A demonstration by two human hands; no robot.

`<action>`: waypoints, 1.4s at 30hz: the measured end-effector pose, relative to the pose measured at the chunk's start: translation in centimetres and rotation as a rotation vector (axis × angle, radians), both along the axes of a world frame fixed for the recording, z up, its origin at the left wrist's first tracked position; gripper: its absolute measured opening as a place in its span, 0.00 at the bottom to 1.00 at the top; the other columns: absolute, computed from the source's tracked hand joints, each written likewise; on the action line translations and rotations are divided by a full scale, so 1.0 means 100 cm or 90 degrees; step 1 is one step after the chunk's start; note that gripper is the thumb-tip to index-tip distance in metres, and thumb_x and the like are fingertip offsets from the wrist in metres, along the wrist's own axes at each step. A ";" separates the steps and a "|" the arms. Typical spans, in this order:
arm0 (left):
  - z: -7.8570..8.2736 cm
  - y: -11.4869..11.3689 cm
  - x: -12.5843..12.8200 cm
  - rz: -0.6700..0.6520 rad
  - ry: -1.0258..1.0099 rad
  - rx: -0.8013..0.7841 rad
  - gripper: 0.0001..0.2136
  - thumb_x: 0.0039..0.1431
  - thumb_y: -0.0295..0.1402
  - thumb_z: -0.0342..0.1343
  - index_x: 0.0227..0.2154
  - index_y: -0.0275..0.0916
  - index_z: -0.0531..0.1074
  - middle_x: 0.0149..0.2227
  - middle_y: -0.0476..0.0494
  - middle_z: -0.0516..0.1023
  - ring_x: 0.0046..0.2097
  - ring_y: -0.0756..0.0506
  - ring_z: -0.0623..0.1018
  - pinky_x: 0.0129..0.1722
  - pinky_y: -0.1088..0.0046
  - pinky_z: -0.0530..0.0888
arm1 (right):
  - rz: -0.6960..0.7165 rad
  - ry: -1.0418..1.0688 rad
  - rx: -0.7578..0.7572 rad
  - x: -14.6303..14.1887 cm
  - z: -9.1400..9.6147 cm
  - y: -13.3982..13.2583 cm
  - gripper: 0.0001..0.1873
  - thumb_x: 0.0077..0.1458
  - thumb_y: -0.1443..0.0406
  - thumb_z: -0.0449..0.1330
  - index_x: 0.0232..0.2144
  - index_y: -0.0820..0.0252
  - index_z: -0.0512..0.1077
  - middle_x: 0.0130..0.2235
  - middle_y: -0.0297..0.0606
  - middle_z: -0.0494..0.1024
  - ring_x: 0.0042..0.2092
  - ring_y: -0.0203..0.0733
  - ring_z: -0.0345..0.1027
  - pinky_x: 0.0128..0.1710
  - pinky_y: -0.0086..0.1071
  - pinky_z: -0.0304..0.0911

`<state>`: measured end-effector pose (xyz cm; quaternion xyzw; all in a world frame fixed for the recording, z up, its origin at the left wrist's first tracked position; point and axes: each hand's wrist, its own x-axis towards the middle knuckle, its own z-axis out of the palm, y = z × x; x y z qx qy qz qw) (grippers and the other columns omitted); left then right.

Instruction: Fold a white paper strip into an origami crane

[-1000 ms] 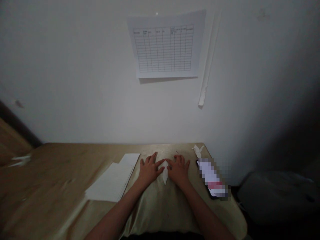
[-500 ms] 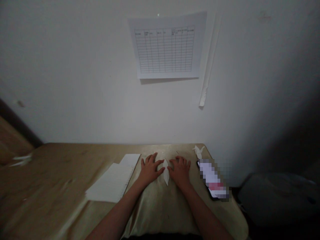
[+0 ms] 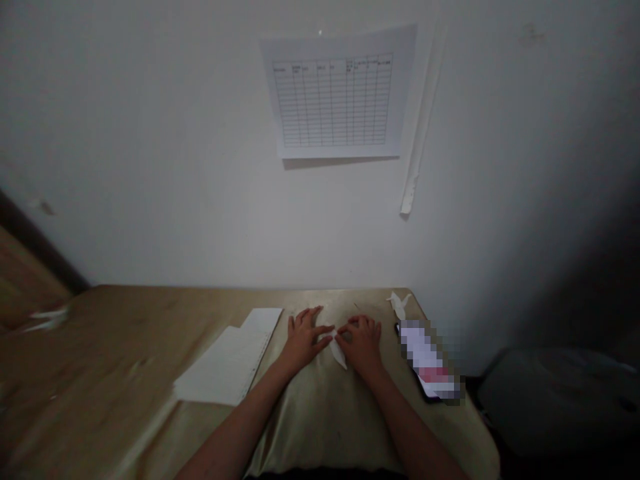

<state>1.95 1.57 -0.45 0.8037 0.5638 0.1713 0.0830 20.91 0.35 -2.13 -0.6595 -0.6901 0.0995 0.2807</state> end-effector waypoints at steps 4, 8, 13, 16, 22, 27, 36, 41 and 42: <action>-0.001 0.003 -0.001 0.007 -0.014 0.003 0.09 0.65 0.42 0.63 0.46 0.57 0.83 0.70 0.48 0.64 0.71 0.31 0.57 0.69 0.33 0.48 | 0.005 0.005 -0.003 0.002 -0.003 0.000 0.05 0.58 0.58 0.67 0.37 0.44 0.84 0.53 0.37 0.77 0.59 0.51 0.62 0.64 0.48 0.45; -0.003 0.005 -0.003 0.008 -0.020 0.013 0.12 0.63 0.40 0.65 0.49 0.58 0.82 0.70 0.48 0.64 0.70 0.31 0.58 0.69 0.34 0.49 | 0.016 0.004 -0.010 0.004 -0.003 0.001 0.05 0.58 0.58 0.67 0.36 0.43 0.84 0.53 0.36 0.77 0.58 0.50 0.63 0.63 0.47 0.46; -0.004 0.005 -0.003 -0.001 -0.011 -0.004 0.14 0.64 0.40 0.64 0.51 0.62 0.80 0.70 0.49 0.63 0.70 0.31 0.58 0.68 0.32 0.49 | 0.024 0.001 -0.008 0.004 -0.001 0.000 0.05 0.58 0.58 0.67 0.36 0.43 0.84 0.52 0.37 0.77 0.59 0.50 0.62 0.63 0.47 0.46; -0.003 0.005 -0.003 -0.006 -0.012 0.003 0.13 0.63 0.40 0.64 0.50 0.61 0.80 0.70 0.49 0.64 0.70 0.32 0.59 0.68 0.33 0.49 | 0.020 -0.011 -0.006 0.004 0.000 0.000 0.05 0.59 0.58 0.67 0.36 0.43 0.84 0.52 0.37 0.78 0.58 0.50 0.62 0.62 0.47 0.47; -0.003 0.005 -0.003 -0.003 -0.023 -0.005 0.12 0.62 0.39 0.65 0.48 0.60 0.81 0.69 0.49 0.65 0.70 0.32 0.59 0.69 0.34 0.48 | 0.023 -0.018 -0.007 0.005 -0.001 0.001 0.04 0.58 0.57 0.68 0.36 0.42 0.84 0.52 0.36 0.78 0.58 0.49 0.63 0.62 0.46 0.48; -0.003 0.006 -0.004 -0.002 -0.054 -0.010 0.10 0.61 0.40 0.66 0.46 0.57 0.82 0.69 0.49 0.66 0.70 0.33 0.59 0.68 0.34 0.48 | 0.023 0.004 0.005 0.005 -0.002 0.001 0.04 0.58 0.59 0.68 0.34 0.43 0.84 0.51 0.36 0.79 0.57 0.50 0.63 0.61 0.46 0.48; 0.000 0.005 -0.002 0.005 -0.094 -0.021 0.08 0.59 0.37 0.68 0.42 0.50 0.81 0.67 0.46 0.68 0.69 0.34 0.61 0.69 0.36 0.49 | 0.029 0.009 0.002 0.005 -0.003 0.002 0.05 0.58 0.58 0.67 0.35 0.44 0.85 0.52 0.37 0.78 0.57 0.51 0.63 0.62 0.46 0.49; 0.004 0.003 -0.001 0.002 -0.126 -0.011 0.08 0.57 0.33 0.70 0.40 0.48 0.81 0.67 0.45 0.69 0.69 0.35 0.62 0.69 0.40 0.50 | 0.048 0.034 0.009 0.007 -0.007 0.004 0.05 0.58 0.58 0.68 0.37 0.44 0.85 0.51 0.37 0.79 0.58 0.51 0.64 0.63 0.46 0.49; 0.004 0.003 -0.001 -0.002 -0.134 -0.003 0.09 0.56 0.32 0.70 0.39 0.47 0.81 0.66 0.45 0.69 0.69 0.35 0.62 0.69 0.40 0.50 | 0.051 0.041 0.018 0.007 -0.008 0.005 0.05 0.58 0.59 0.68 0.37 0.44 0.85 0.51 0.37 0.79 0.57 0.51 0.64 0.63 0.46 0.49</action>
